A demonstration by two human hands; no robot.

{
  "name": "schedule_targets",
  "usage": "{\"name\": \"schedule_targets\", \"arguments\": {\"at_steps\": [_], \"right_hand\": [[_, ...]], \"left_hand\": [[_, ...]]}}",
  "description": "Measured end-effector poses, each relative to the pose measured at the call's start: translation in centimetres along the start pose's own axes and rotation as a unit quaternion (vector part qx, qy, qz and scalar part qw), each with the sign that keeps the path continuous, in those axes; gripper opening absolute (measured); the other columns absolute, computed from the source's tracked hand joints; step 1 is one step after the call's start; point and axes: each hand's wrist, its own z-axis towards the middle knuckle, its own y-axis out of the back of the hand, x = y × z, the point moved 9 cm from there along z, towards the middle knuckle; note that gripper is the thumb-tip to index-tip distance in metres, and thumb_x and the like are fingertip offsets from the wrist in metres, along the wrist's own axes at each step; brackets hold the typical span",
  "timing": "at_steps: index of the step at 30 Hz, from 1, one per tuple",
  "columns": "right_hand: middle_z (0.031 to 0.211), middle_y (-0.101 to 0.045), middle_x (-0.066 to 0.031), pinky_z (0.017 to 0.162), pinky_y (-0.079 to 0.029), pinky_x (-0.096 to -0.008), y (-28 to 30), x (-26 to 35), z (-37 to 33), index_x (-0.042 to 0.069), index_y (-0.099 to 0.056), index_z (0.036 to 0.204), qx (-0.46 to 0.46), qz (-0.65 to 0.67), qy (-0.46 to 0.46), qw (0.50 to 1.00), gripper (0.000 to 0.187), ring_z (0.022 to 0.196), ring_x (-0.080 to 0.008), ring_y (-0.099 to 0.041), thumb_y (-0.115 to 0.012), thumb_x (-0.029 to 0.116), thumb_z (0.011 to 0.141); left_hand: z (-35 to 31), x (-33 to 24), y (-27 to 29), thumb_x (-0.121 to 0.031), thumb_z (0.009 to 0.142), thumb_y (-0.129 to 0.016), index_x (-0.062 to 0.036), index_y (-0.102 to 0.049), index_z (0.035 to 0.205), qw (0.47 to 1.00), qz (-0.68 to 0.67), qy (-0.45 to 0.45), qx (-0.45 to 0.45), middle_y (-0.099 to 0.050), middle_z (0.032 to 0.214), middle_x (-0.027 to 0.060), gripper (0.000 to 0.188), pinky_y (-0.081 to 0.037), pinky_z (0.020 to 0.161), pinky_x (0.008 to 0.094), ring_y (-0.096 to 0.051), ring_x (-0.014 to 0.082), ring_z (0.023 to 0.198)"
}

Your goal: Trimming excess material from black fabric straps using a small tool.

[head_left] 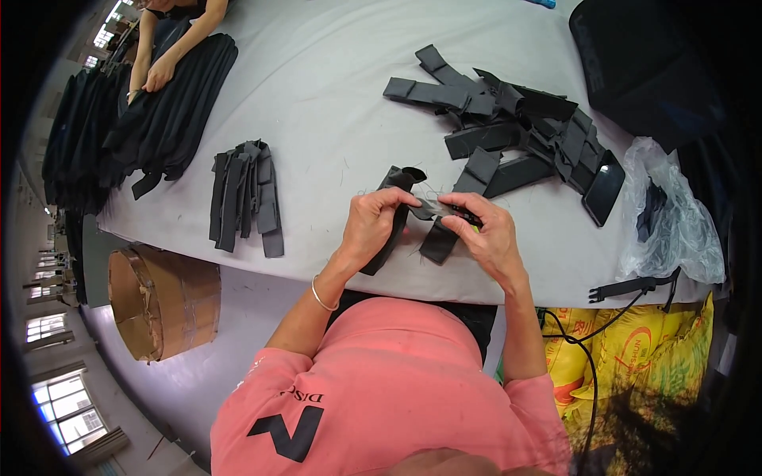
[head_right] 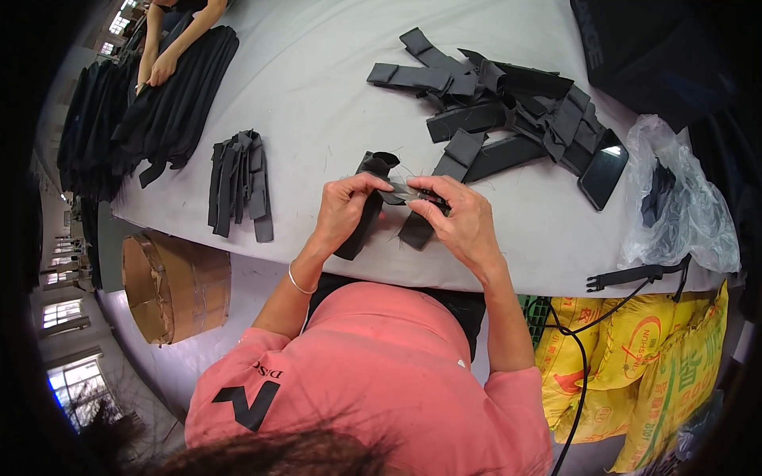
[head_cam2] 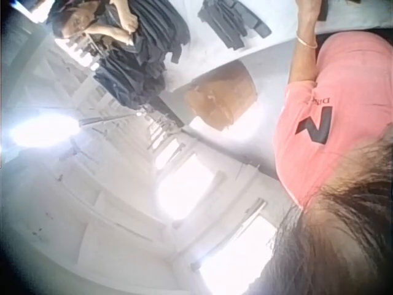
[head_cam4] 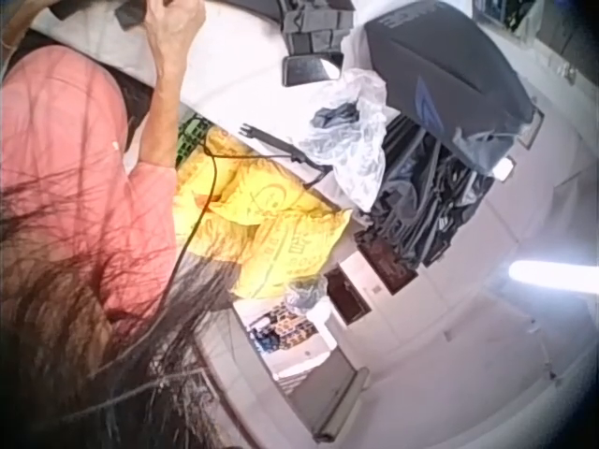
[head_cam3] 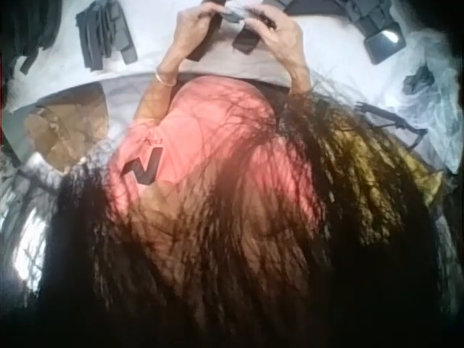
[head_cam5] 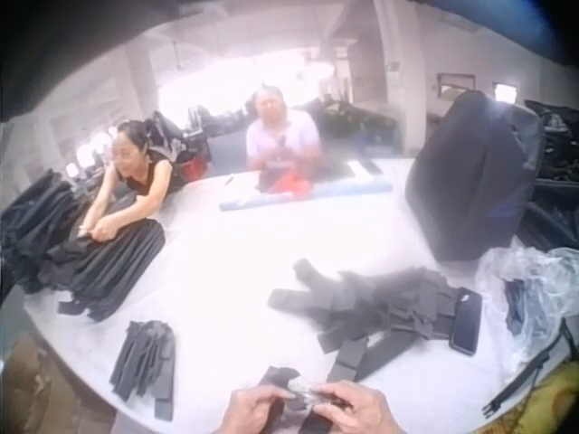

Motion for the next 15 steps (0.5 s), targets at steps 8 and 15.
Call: {"name": "schedule_targets", "arguments": {"at_steps": [8,15], "right_hand": [[0.083,-0.067,-0.0062,0.063,-0.046,-0.0298,-0.6,0.1,-0.3,0.01,-0.07,0.1,0.019,-0.03,-0.002,0.999,0.022,0.071,-0.0212,-0.061,-0.07,0.018,0.079],[0.073,-0.062,-0.0038,0.06,-0.045,-0.033,-0.5,2.1,-0.4,0.011,-0.07,0.093,-0.012,-0.114,0.066,0.991,0.016,0.066,-0.022,-0.058,-0.071,0.017,0.078]], "left_hand": [[0.2,-0.2,0.2,0.013,0.081,-0.039,-0.0014,-0.071,0.089,0.998,-0.049,-0.028,-0.024,-0.063,0.07,0.0069,0.036,-0.048,0.053,0.0256,-0.059,0.0111,0.057],[0.1,-1.4,0.0,0.013,0.083,-0.041,-0.0024,-0.071,0.088,0.999,-0.001,-0.042,-0.027,-0.063,0.07,0.0079,0.033,-0.048,0.052,0.0265,-0.06,0.0125,0.056]]}}
